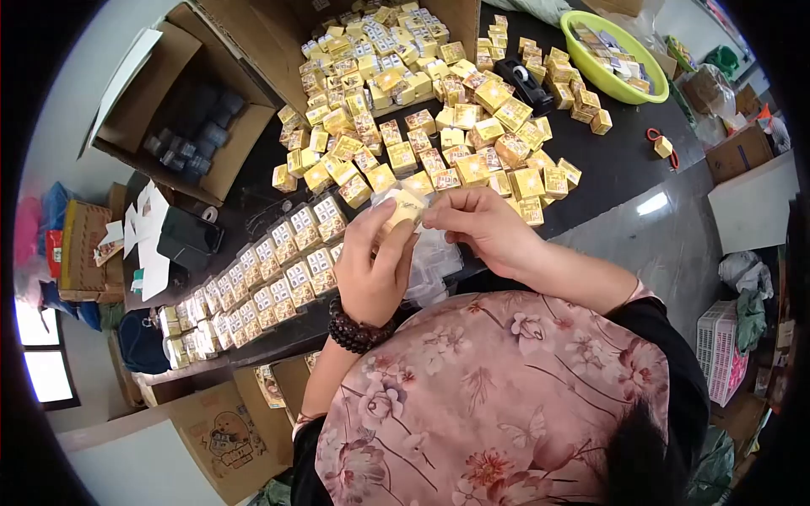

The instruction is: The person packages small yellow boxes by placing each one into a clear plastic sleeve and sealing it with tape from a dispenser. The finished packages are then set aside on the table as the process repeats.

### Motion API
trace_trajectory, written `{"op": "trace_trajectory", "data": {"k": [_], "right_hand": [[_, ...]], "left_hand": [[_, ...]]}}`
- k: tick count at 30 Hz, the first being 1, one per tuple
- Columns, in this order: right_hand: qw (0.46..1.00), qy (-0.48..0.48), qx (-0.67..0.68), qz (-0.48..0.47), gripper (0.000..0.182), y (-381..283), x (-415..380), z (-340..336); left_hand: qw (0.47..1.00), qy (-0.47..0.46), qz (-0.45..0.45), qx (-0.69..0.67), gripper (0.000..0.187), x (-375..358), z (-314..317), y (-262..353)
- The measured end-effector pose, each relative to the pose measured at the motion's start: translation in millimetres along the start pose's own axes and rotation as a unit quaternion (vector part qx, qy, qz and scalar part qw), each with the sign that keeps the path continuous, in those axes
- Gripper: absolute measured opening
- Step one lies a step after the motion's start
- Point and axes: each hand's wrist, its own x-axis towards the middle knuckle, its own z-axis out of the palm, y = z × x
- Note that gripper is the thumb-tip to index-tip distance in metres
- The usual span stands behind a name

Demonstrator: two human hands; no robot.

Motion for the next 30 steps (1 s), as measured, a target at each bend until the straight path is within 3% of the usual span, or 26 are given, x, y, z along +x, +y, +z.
{"op": "trace_trajectory", "data": {"k": [3, 5, 7, 9, 10, 14, 17, 20, 25, 27, 30], "right_hand": [[0.998, 0.026, -0.033, 0.035, 0.011, 8.7, 5.4, 3.2], [0.997, 0.034, -0.044, 0.044, 0.014, 10.9, 5.8, 6.1], [0.968, 0.040, -0.236, -0.078, 0.024, 10.8, 4.3, 8.5], [0.881, 0.086, -0.371, -0.279, 0.033, 25.1, 8.4, 5.6], [0.844, 0.070, -0.415, -0.332, 0.036, 22.0, 8.7, 1.2], [0.828, 0.035, -0.492, -0.266, 0.038, 21.1, 14.0, -21.7], [0.960, -0.066, -0.256, -0.094, 0.017, 23.6, 11.9, -24.9], [0.985, -0.074, -0.120, -0.097, 0.008, 13.3, -0.6, -23.5], [0.979, -0.055, -0.152, -0.124, 0.008, 6.1, -3.3, -17.8], [0.980, -0.053, -0.150, -0.118, 0.008, 9.4, -0.1, -18.1], [0.969, -0.043, -0.204, -0.132, 0.009, 14.4, 4.3, -16.0]], "left_hand": [[0.997, 0.005, 0.047, 0.055, 0.037, -3.2, -4.7, -4.6], [1.000, -0.002, 0.004, 0.025, 0.039, -8.5, -5.1, -0.9], [0.999, -0.009, -0.033, -0.013, 0.042, -9.0, -6.3, 5.1], [0.984, -0.048, -0.133, -0.105, 0.046, -2.9, -6.4, 14.8], [0.965, -0.035, -0.168, -0.198, 0.049, -10.8, 5.2, 4.9], [0.931, -0.080, -0.239, -0.264, 0.060, -7.4, 10.5, 9.2], [0.948, -0.064, -0.233, -0.206, 0.058, -7.5, 11.8, 5.7], [0.980, -0.031, -0.179, -0.076, 0.058, -6.0, 10.6, -4.2], [0.992, -0.006, -0.117, -0.038, 0.060, -6.1, 11.3, -5.5], [0.999, 0.007, -0.027, -0.025, 0.062, -2.0, 12.1, -5.9], [1.000, 0.009, 0.004, -0.028, 0.064, -4.8, 12.7, -9.9]]}}
